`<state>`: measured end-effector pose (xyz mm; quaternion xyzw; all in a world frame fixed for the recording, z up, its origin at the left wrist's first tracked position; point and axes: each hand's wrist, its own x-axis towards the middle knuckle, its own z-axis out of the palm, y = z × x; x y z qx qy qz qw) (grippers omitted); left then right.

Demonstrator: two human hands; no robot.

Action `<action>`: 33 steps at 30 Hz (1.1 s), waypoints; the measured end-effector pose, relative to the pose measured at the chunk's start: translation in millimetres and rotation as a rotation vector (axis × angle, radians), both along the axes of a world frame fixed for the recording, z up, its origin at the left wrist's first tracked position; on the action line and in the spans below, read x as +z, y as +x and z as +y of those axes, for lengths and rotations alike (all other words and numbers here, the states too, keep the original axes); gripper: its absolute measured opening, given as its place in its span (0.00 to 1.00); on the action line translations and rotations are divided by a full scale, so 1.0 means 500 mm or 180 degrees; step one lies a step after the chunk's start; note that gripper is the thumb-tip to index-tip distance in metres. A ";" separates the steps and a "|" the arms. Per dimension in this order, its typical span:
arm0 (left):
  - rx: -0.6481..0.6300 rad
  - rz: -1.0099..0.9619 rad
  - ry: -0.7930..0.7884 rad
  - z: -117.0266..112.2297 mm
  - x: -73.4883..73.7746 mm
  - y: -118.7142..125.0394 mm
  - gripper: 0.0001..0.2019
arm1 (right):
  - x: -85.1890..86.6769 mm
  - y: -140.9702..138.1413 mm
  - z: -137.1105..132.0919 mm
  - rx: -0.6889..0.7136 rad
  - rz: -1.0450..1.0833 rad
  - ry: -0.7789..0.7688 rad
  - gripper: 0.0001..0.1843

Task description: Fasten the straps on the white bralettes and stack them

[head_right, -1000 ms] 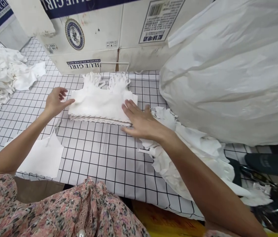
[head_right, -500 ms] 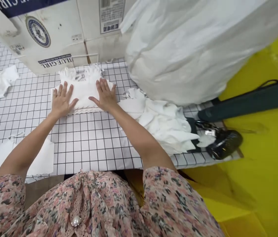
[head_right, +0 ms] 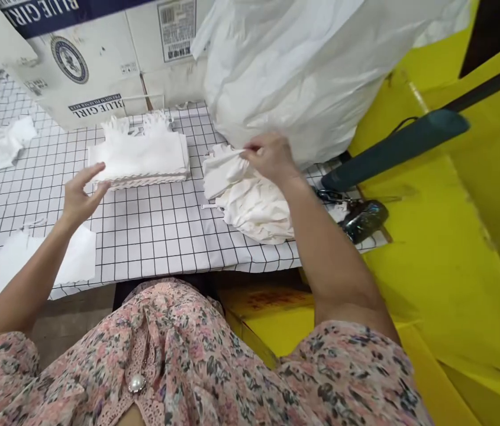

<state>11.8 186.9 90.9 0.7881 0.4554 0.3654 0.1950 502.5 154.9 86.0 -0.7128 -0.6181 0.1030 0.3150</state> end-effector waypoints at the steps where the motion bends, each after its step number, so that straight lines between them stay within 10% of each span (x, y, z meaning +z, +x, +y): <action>1: -0.0055 -0.0051 -0.0008 -0.021 0.004 0.010 0.23 | 0.025 0.016 -0.002 -0.0132 0.0163 0.0268 0.06; 7: -0.0290 -0.0687 -0.0624 -0.097 0.023 0.086 0.14 | 0.156 0.020 -0.003 -0.0047 0.1245 0.1144 0.23; 16: -0.1153 -0.2160 -0.2338 -0.158 0.029 0.263 0.38 | 0.214 -0.181 -0.049 0.1360 0.2567 0.0723 0.27; 21: -0.0835 -0.2748 -0.2335 -0.171 0.083 0.245 0.25 | 0.231 -0.243 -0.074 0.1421 0.2479 0.0875 0.24; 27: -0.0137 -0.2527 -0.1615 -0.163 -0.001 0.169 0.24 | 0.059 -0.264 -0.061 0.1015 0.2275 0.0329 0.22; 33: 0.0972 -0.2987 -0.2515 -0.185 -0.128 0.099 0.21 | -0.138 -0.270 -0.110 0.0898 0.1275 -0.0101 0.16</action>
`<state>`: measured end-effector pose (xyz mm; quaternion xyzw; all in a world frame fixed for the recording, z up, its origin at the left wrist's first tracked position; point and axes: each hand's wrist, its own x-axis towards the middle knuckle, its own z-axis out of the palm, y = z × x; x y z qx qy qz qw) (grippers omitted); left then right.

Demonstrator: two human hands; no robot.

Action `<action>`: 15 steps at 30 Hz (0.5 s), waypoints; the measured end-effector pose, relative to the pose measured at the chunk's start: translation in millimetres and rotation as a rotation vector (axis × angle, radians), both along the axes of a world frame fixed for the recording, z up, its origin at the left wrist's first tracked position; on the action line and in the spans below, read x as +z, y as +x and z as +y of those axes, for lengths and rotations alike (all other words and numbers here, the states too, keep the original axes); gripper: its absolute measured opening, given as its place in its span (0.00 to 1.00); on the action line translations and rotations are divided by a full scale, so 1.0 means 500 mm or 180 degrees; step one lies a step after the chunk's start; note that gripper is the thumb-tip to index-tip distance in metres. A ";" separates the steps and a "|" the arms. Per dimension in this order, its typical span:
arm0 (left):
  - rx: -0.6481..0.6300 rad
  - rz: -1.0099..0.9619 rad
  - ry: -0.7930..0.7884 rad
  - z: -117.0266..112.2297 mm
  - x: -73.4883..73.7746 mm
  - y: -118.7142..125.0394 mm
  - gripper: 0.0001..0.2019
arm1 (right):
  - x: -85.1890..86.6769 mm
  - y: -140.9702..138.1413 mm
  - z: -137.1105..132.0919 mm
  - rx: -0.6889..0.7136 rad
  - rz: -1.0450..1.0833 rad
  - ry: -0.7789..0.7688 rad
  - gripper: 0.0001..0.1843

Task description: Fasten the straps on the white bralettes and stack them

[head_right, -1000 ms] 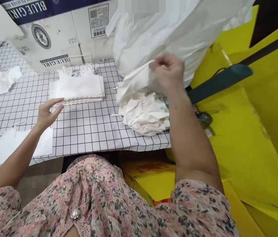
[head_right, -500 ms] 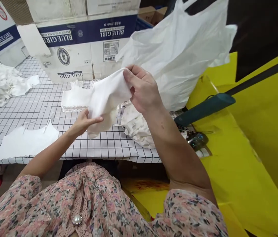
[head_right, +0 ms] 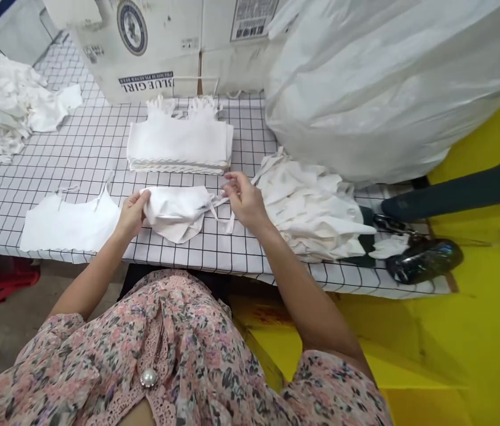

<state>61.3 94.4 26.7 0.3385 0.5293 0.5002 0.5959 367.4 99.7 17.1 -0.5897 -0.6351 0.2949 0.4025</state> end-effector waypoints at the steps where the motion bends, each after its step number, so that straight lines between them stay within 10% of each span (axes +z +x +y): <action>1: 0.0155 -0.0072 -0.0136 -0.004 -0.009 -0.013 0.20 | -0.013 -0.001 -0.015 0.0082 -0.0182 0.0097 0.15; 8: 0.0400 -0.0460 -0.0211 -0.020 -0.002 -0.054 0.25 | -0.016 -0.078 -0.091 0.0572 -0.0559 0.0645 0.15; 15: -0.0375 -0.0308 0.0029 -0.043 0.106 -0.076 0.29 | -0.003 -0.167 -0.054 0.0756 -0.0796 0.0445 0.30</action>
